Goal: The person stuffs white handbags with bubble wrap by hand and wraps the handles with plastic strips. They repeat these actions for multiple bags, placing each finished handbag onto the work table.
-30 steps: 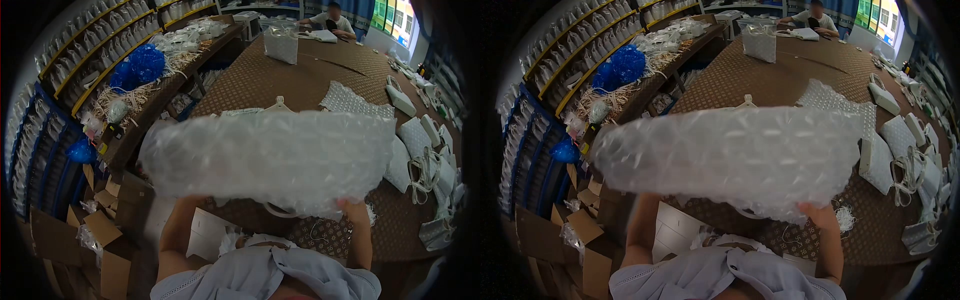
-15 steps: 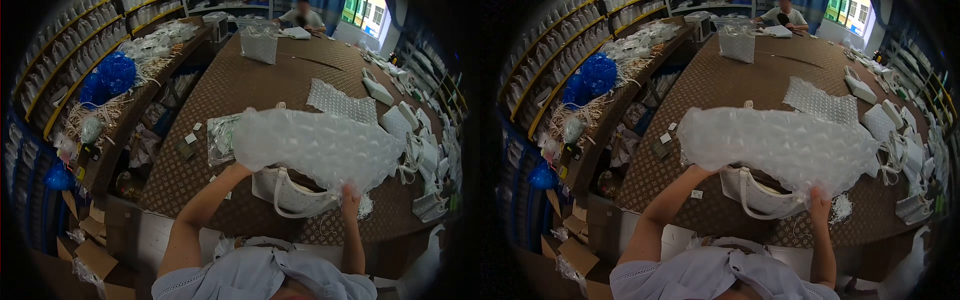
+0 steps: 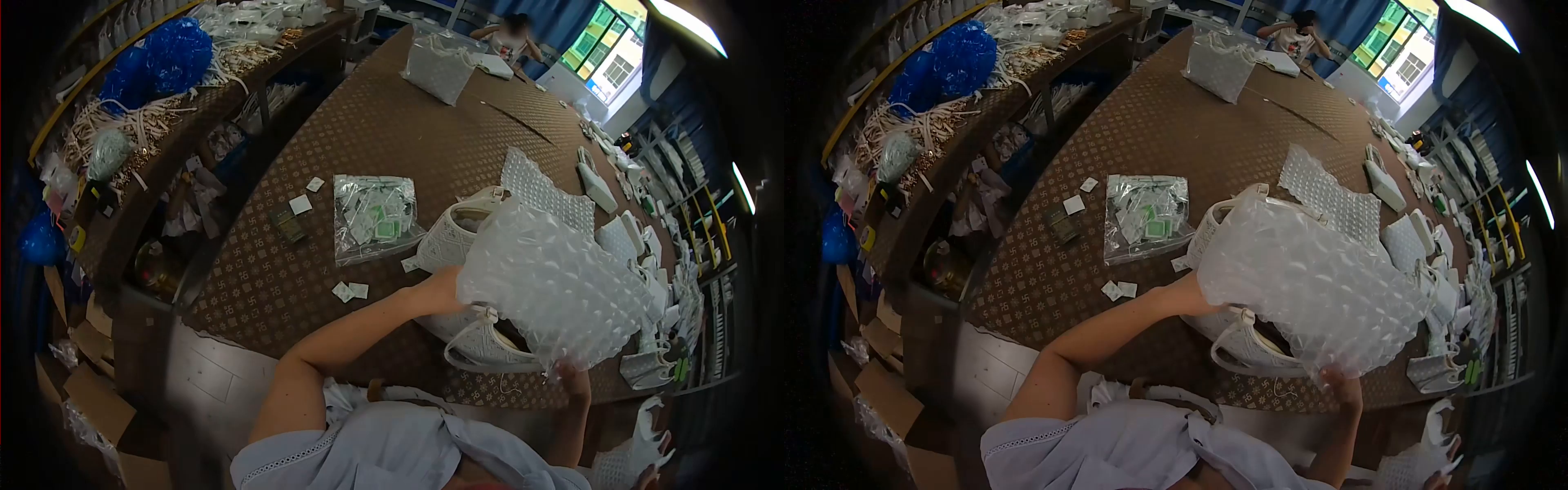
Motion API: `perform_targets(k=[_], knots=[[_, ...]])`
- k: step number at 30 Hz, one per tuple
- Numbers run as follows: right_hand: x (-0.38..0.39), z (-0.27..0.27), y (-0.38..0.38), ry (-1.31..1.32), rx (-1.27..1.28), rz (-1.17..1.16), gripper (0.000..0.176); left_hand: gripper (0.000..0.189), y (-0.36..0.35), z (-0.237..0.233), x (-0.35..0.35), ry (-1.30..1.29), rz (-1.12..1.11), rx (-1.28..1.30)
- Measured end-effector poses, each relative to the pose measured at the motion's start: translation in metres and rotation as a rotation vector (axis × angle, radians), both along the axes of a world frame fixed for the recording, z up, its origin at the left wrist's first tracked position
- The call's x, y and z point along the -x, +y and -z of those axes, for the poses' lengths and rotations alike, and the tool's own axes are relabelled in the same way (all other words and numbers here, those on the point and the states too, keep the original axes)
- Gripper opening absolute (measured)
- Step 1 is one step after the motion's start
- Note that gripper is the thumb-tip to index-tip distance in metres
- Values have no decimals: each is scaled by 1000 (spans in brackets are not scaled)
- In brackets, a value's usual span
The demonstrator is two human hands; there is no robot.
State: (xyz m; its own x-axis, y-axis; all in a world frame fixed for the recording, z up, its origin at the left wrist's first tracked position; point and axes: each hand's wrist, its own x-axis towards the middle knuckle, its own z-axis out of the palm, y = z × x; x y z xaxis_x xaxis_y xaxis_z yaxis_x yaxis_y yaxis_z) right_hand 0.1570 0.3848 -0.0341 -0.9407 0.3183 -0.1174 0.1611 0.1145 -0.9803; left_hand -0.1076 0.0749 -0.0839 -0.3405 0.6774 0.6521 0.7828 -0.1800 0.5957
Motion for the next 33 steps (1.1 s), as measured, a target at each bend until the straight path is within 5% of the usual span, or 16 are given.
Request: perform_targets(k=[3,5,7,8,10,14,17,19,21,27,33], knots=[[12,15,15,-30,-130,136,37,33,4,0,6,-33,14,69],[17,27,12,25,-230,220,34,34,-2,-10,6,-246,276,-113],[20,42,-2,115,-373,356,28,36,1,-13,11,-98,224,-58],[16,42,-1,113,-378,349,28,38,2,-14,12,44,172,11],[9,37,-3,84,-1247,71,31,39,3,-20,7,13,143,124],[-2,18,-17,80,-1233,-9,36,38,5,-32,-3,-25,59,269],[-3,-5,-29,-212,-976,-12,37,37,32,16,-1,68,36,100],[9,-30,-41,-446,-735,-373,37,37,22,-14,2,-53,146,213],[8,-6,-47,-92,694,101,45,37,16,-26,0,-176,254,338],[69,0,-79,-157,361,-93,46,39,30,3,3,25,125,216],[69,-33,-82,-213,281,-295,43,48,36,-1,2,-202,149,192]])
